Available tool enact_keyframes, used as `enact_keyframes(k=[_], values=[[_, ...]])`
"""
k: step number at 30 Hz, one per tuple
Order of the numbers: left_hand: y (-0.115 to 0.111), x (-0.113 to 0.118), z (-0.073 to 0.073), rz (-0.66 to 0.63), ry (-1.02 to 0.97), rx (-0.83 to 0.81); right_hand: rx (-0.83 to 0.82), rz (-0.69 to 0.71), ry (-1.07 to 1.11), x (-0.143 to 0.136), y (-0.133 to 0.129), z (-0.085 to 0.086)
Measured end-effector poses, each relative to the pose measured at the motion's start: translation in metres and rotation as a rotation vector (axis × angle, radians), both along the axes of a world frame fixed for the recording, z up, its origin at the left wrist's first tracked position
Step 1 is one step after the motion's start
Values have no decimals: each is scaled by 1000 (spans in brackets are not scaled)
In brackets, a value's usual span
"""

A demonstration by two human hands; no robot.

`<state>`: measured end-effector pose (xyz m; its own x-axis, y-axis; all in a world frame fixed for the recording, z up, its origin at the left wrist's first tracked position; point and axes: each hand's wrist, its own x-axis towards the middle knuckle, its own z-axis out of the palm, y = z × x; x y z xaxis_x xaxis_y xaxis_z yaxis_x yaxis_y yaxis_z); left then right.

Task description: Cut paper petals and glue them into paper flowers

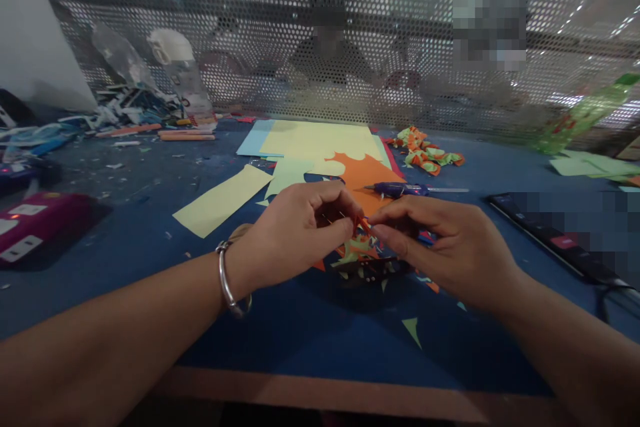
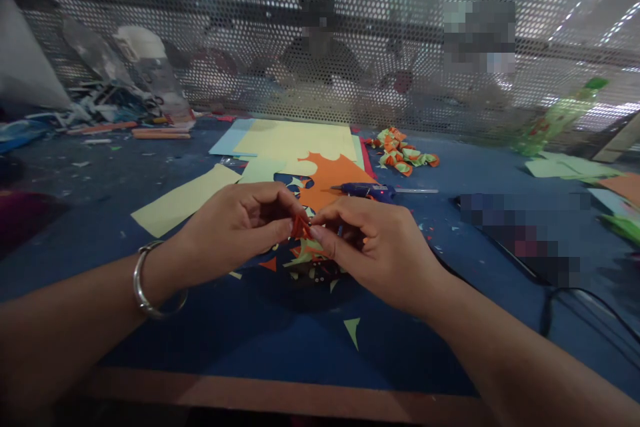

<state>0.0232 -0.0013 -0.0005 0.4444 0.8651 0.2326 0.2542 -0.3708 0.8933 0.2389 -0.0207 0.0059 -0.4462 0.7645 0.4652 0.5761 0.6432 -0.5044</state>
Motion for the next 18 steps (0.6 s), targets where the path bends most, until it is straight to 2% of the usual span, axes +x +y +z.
enact_keyframes(k=[8, 18], values=[[-3, -1, 0, 3, 100, 69, -42, -2, -8, 0, -1, 0], [-6, 1, 4, -2, 113, 91, -41, 16, -51, 0, 2, 0]])
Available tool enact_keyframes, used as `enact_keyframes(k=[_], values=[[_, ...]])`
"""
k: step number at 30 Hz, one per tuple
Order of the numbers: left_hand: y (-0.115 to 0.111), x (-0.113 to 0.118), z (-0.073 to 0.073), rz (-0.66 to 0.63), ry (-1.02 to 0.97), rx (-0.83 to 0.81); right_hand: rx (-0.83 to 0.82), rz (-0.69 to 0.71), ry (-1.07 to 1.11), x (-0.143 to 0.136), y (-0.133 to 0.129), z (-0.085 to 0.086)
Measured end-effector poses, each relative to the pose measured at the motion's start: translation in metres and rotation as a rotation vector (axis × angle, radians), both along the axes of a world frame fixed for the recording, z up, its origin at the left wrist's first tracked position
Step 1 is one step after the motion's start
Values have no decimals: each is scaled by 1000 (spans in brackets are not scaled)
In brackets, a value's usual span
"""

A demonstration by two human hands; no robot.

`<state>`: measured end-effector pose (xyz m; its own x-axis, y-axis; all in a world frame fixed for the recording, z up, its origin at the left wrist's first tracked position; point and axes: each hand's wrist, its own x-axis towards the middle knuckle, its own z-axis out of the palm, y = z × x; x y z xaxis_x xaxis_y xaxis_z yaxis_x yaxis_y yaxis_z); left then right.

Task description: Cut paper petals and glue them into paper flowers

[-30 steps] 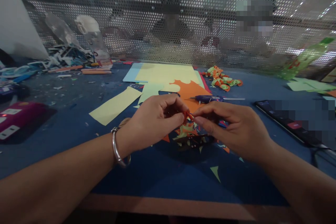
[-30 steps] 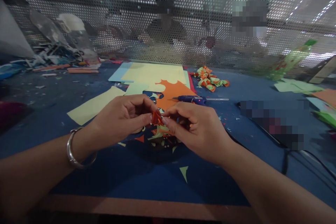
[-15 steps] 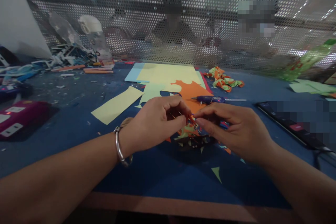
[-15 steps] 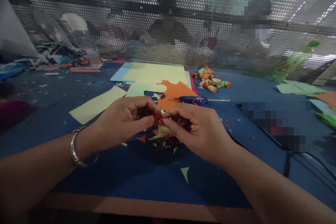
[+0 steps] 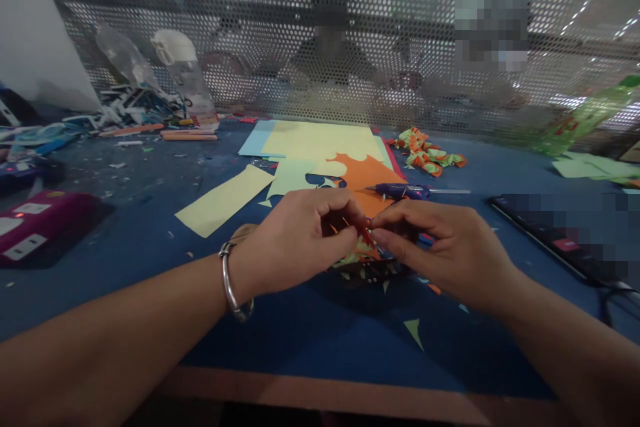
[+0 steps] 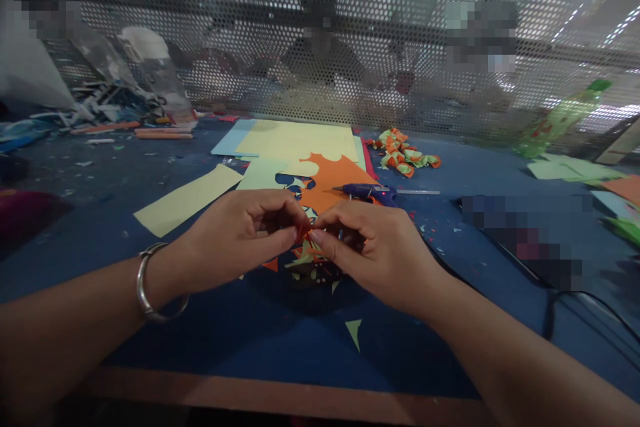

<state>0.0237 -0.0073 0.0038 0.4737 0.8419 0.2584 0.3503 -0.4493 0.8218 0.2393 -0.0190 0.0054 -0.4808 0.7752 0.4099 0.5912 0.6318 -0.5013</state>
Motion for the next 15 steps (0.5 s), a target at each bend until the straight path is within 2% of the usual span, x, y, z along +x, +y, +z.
enact_keyframes(k=[7, 15], values=[[0, 0, 0, -5, 15, 11, -32, 13, 9, 0, -1, 2], [2, -2, -4, -40, -37, -97, -56, 0, 18, -3, 0, 4]])
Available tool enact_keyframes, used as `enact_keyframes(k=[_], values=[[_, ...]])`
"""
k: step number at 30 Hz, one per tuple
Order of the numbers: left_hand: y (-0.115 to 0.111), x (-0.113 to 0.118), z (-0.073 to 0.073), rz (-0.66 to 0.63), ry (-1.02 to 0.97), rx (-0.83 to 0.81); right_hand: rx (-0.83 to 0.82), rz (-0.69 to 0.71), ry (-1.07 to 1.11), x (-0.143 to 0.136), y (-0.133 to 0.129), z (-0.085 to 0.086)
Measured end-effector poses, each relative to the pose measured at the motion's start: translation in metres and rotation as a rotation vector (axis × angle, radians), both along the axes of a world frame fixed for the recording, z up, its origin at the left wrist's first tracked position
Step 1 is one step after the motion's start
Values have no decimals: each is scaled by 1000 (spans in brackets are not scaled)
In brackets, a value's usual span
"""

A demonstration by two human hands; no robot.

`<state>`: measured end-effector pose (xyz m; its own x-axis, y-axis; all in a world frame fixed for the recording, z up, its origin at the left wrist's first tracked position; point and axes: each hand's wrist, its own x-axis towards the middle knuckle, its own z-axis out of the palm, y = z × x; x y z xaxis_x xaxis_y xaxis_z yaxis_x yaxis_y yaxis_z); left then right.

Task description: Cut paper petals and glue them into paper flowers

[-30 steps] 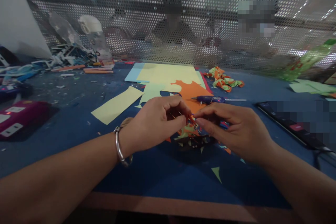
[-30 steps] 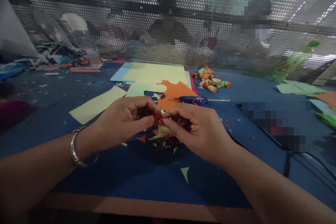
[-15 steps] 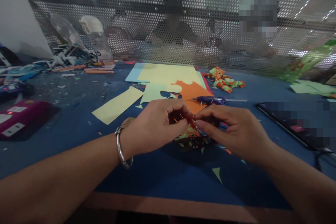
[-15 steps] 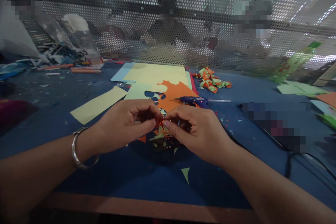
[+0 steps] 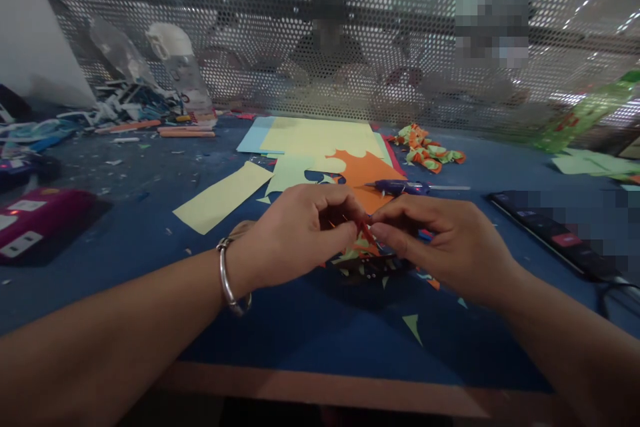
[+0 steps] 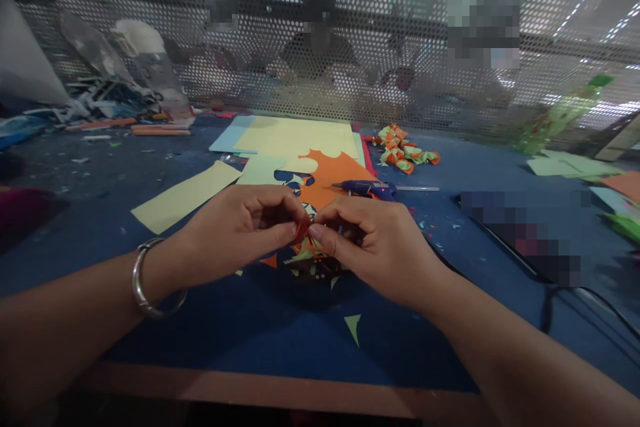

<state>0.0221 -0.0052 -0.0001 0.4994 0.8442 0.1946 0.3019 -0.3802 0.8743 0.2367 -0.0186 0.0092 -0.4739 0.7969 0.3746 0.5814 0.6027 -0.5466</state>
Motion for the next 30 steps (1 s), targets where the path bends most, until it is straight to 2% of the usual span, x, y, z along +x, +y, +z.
enact_keyframes(k=[18, 30], values=[[6, -2, -3, 44, 14, 36, -29, -24, 28, 1, -2, -1], [-2, 1, 5, 67, 98, 152, 4, 18, -3, 1, 0, -1]])
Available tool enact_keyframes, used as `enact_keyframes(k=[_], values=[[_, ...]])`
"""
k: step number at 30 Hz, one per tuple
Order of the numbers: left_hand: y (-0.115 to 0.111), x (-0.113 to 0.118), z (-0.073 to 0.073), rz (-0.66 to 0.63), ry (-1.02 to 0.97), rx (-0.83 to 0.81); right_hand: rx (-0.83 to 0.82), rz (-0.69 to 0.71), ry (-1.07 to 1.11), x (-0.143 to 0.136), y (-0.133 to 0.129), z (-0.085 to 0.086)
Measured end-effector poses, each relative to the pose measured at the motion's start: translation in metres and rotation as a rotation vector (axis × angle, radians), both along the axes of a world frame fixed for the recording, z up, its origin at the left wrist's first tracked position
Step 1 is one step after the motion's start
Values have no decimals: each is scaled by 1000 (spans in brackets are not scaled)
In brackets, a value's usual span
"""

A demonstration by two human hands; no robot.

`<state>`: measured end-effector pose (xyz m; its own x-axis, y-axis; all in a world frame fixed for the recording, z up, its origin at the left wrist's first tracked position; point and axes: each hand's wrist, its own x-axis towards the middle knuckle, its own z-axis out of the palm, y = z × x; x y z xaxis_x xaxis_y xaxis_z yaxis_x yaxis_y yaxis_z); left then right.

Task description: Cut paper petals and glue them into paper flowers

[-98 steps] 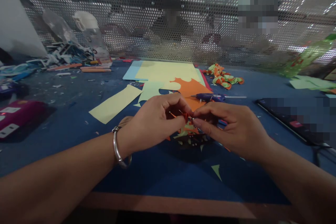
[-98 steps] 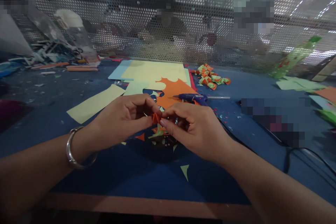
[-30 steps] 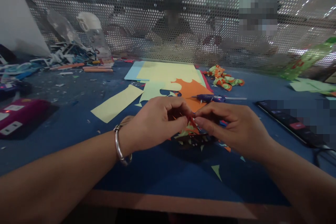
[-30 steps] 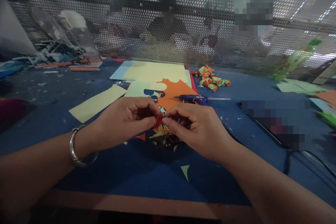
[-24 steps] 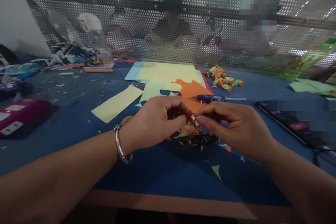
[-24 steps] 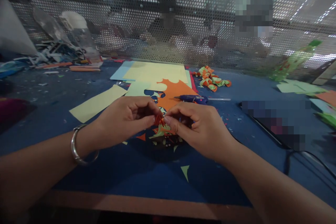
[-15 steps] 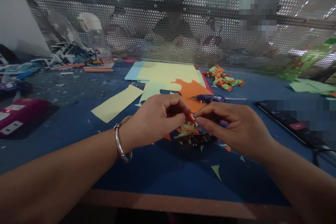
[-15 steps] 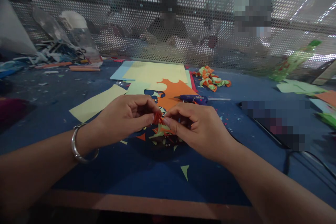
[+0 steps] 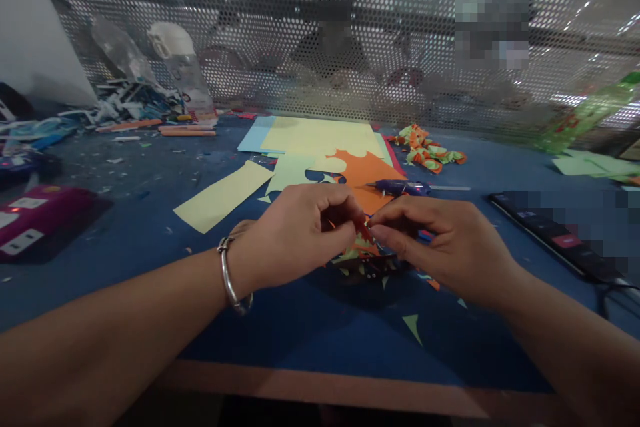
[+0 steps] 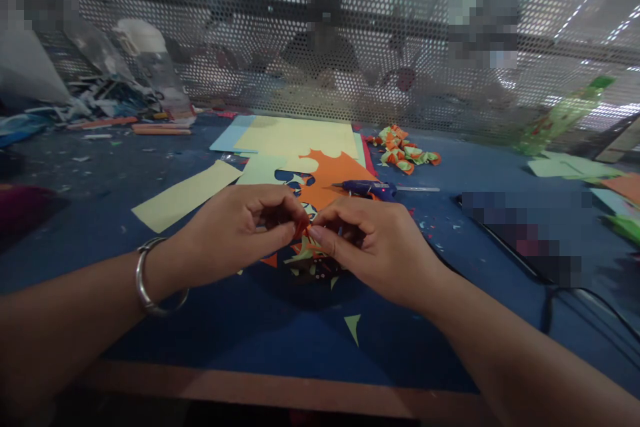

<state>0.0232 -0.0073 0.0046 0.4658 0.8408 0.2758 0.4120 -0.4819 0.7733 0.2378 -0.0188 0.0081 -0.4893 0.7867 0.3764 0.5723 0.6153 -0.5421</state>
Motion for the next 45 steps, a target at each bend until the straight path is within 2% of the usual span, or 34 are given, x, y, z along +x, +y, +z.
enact_keyframes(k=[21, 32, 45], values=[[1, 0, -1, -29, -17, -57, -41, 6, 13, -1, 0, -1], [9, -2, -4, -118, -93, -195, -198, 25, 97, 0, 1, -1], [8, -3, -10, -146, -135, -53, -156, 39, 82, 2, 0, -2]])
